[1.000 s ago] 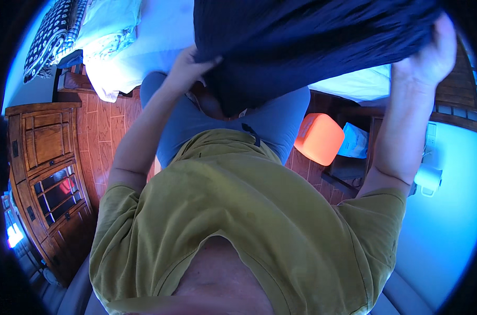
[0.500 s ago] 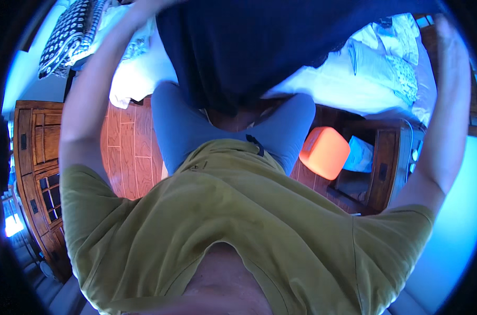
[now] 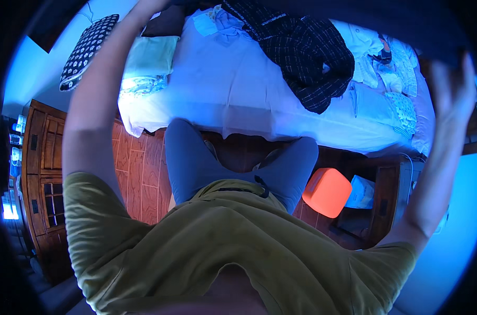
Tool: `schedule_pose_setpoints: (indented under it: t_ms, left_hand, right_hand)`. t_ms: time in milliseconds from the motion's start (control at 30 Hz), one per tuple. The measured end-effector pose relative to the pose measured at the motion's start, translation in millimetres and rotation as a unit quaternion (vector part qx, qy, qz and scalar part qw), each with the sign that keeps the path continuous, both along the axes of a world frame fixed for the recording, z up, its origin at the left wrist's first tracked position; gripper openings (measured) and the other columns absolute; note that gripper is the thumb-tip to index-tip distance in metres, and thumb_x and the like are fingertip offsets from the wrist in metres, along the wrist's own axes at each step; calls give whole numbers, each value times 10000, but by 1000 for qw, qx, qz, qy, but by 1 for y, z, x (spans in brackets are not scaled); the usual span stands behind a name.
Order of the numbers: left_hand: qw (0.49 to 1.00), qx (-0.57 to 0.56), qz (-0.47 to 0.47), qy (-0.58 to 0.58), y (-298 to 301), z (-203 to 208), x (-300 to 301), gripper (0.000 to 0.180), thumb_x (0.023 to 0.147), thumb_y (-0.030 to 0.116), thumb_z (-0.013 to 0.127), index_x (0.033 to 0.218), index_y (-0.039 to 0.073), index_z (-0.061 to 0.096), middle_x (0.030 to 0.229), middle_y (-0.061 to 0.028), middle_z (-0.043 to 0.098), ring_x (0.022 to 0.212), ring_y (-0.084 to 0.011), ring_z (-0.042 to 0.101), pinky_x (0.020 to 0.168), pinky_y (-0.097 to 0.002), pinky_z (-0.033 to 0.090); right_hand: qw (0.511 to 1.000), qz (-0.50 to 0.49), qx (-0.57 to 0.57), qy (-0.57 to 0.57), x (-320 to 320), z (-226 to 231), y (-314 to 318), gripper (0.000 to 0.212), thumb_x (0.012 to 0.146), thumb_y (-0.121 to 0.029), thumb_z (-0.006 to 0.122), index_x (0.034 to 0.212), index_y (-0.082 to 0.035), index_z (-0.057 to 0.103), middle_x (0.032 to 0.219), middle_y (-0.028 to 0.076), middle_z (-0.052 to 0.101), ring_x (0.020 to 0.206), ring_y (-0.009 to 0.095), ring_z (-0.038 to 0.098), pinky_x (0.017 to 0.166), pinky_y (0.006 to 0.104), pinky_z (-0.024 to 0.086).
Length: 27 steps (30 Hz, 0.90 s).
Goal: Folding various items of clothing on a bed.
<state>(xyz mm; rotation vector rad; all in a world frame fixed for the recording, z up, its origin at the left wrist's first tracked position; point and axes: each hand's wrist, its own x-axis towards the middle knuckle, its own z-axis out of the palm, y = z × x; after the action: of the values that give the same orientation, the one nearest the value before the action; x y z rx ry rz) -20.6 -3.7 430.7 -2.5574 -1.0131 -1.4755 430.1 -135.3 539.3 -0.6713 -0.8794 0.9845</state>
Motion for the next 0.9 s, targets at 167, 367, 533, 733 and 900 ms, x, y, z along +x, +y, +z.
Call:
schedule_pose_setpoints:
  t_ms: [167, 367, 533, 733, 900]
  left_hand:
    - [982, -96, 83, 141, -34, -202, -8, 394, 597, -4, 632, 958, 148, 670, 873, -93, 575, 910, -299, 557, 807, -356, 449]
    - [942, -290, 92, 144, -148, -301, 21, 326, 588, 10, 665, 888, 136, 686, 868, -78, 559, 923, -284, 542, 889, -397, 408]
    - [964, -215, 100, 121, -191, -294, 47, 291, 625, 10, 613, 894, 120, 619, 1054, -50, 576, 1105, -253, 495, 1043, -473, 256]
    - [953, -300, 36, 37, -215, -321, 56, 320, 628, -24, 581, 928, 86, 595, 1047, -78, 609, 1083, -264, 528, 1049, -464, 262]
    - [876, -419, 132, -199, -228, -360, 50, 347, 710, -16, 551, 1050, 40, 588, 981, -90, 632, 944, -206, 589, 958, -334, 363]
  right_hand:
    - [929, 201, -97, -296, 60, -164, -33, 676, 671, -137, 724, 1260, 28, 433, 1214, 117, 522, 1096, 204, 518, 977, 343, 379]
    - [786, 440, -217, -375, -1, -192, -78, 515, 668, -81, 726, 1135, 35, 542, 1086, 93, 590, 1017, 165, 552, 913, 308, 411]
    - [750, 523, -175, -364, -32, -163, -61, 479, 670, -93, 733, 1101, 36, 568, 1071, 111, 607, 992, 159, 565, 902, 294, 412]
    - [733, 511, -194, -406, -78, -171, -2, 591, 684, -185, 747, 1185, 23, 513, 1053, 57, 606, 970, 124, 557, 893, 271, 418]
    - [798, 325, -27, -506, -140, -185, 83, 574, 737, -270, 698, 1206, -6, 499, 1063, 54, 597, 1003, 154, 544, 908, 287, 405]
